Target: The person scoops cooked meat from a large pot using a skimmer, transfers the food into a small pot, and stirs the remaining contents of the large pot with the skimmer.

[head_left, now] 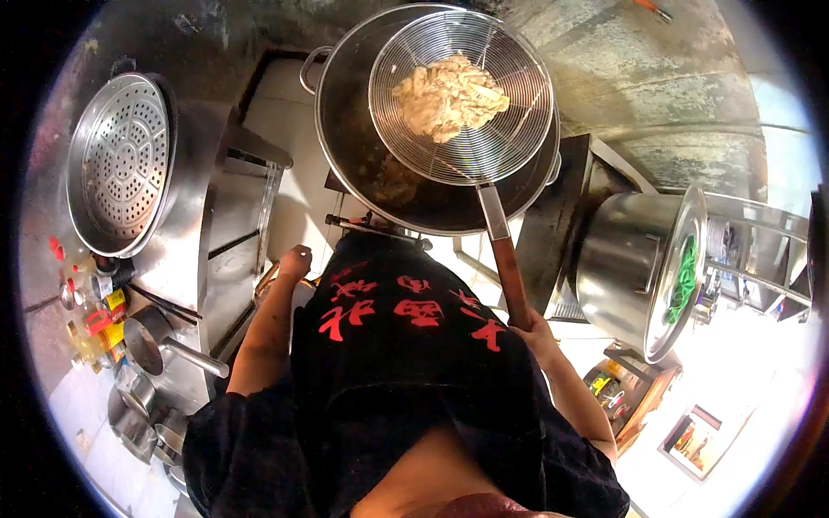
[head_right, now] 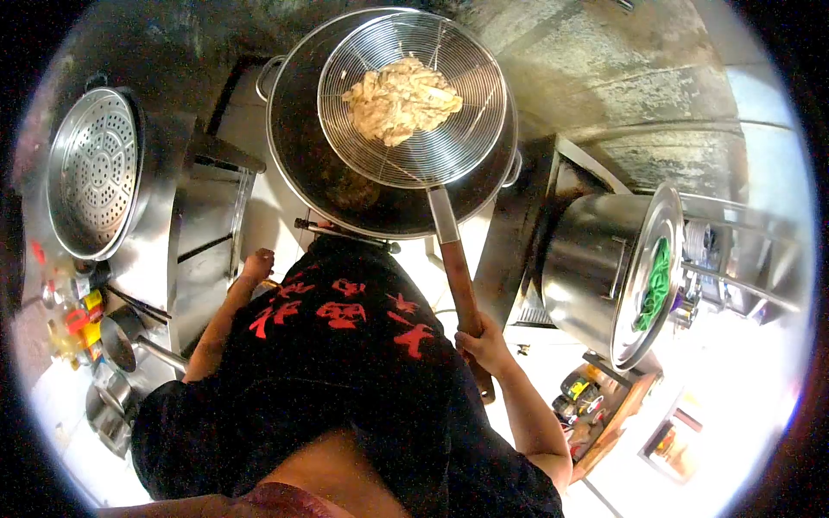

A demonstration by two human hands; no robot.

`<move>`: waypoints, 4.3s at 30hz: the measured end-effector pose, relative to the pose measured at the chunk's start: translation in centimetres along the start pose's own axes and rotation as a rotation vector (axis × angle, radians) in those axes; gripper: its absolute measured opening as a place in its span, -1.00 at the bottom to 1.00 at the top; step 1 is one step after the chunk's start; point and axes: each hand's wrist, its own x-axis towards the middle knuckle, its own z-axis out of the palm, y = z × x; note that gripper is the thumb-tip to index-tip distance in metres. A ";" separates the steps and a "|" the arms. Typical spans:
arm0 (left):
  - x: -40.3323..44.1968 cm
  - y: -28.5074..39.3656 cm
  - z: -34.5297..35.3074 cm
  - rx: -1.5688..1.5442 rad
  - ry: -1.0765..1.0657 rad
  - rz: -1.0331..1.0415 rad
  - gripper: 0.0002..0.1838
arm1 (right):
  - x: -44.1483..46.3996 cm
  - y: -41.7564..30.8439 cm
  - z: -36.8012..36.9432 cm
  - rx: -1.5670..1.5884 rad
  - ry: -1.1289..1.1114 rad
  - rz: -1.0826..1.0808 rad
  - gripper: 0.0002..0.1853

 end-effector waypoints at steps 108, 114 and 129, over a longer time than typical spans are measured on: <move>-3.2 -2.6 3.1 -0.183 0.016 -0.149 -0.68 | 8.4 -16.1 -3.8 -0.125 -0.337 0.464 -0.87; -1.8 -8.5 4.4 0.062 0.045 0.140 -0.69 | 7.5 -16.7 -3.0 -0.020 -0.331 0.585 -0.88; -5.1 -6.6 3.6 -0.346 -0.013 -0.151 -0.64 | 11.0 -15.8 0.6 0.270 -0.261 0.732 -0.82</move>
